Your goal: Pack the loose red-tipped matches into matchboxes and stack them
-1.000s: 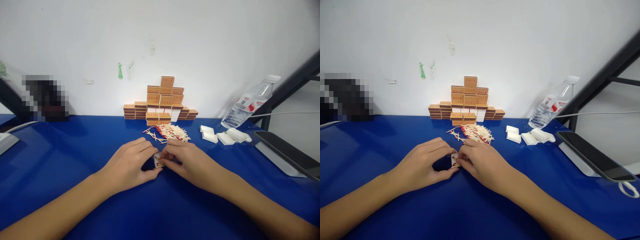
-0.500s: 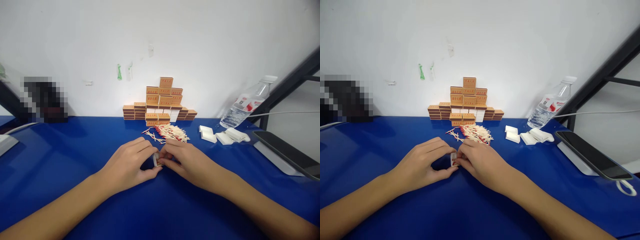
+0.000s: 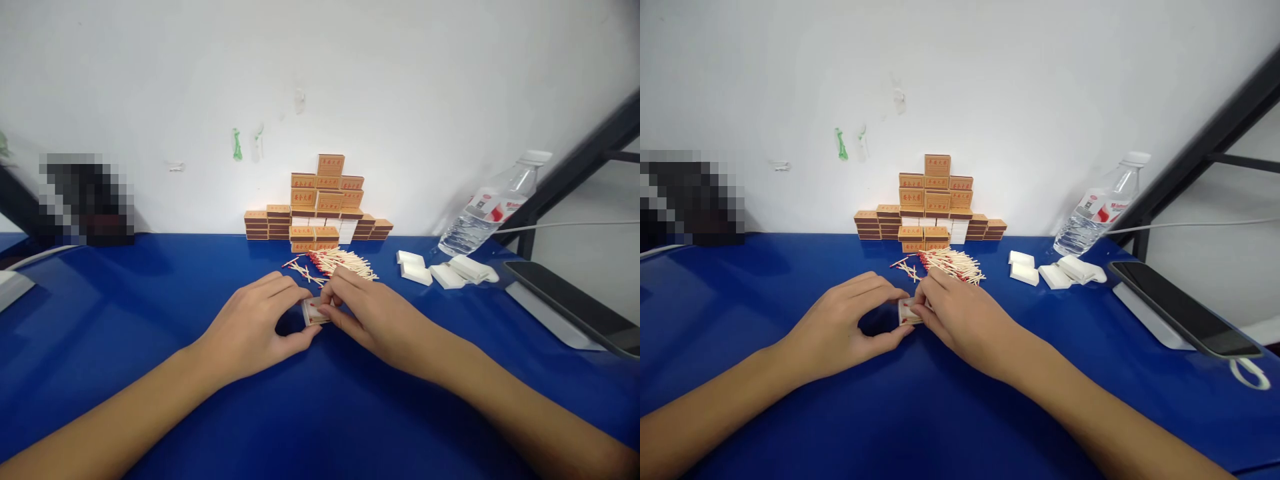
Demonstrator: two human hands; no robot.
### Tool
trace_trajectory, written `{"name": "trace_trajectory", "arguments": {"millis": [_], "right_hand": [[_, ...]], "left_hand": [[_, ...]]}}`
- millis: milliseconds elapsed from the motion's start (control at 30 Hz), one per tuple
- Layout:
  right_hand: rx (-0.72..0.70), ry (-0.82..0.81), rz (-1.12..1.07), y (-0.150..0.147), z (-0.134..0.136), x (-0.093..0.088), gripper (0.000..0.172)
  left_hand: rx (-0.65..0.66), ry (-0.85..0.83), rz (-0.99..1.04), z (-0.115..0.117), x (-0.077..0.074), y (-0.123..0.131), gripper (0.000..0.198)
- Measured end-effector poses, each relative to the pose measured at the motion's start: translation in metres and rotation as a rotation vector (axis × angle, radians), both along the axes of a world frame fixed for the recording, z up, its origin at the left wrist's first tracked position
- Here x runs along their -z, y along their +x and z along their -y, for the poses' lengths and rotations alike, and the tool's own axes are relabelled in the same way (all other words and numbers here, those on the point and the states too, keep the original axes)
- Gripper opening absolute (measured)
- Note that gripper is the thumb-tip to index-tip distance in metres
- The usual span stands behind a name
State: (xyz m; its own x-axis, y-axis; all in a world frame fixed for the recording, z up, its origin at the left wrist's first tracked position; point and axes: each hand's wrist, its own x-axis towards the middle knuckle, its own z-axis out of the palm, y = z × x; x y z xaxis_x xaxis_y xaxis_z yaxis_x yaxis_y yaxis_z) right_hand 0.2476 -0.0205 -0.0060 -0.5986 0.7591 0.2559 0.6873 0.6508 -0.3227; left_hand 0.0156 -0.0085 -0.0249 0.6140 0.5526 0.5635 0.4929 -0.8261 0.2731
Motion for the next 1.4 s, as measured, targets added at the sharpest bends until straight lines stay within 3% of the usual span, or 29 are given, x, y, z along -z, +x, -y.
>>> {"name": "trace_trajectory", "arguments": {"millis": [267,467,667,1167,1400], "right_hand": [[-0.014,0.137,0.084,0.003,-0.005,0.001,0.014],[0.030,0.019,0.019,0.010,0.000,-0.011,0.006],[0.079,-0.140,0.104,0.019,0.002,-0.022,0.010],[0.030,0.025,-0.018,0.012,-0.005,-0.004,0.001],[-0.116,-0.110,-0.081,0.005,0.002,-0.008,0.009]], "left_hand": [[0.011,-0.051,0.004,-0.002,0.003,-0.001,0.020],[-0.033,-0.051,0.004,-0.002,0.003,-0.001,0.022],[-0.081,-0.075,-0.018,-0.003,0.002,-0.001,0.023],[-0.010,-0.026,-0.003,-0.007,0.007,-0.003,0.028],[0.047,0.044,0.005,-0.005,0.004,-0.002,0.026]]}}
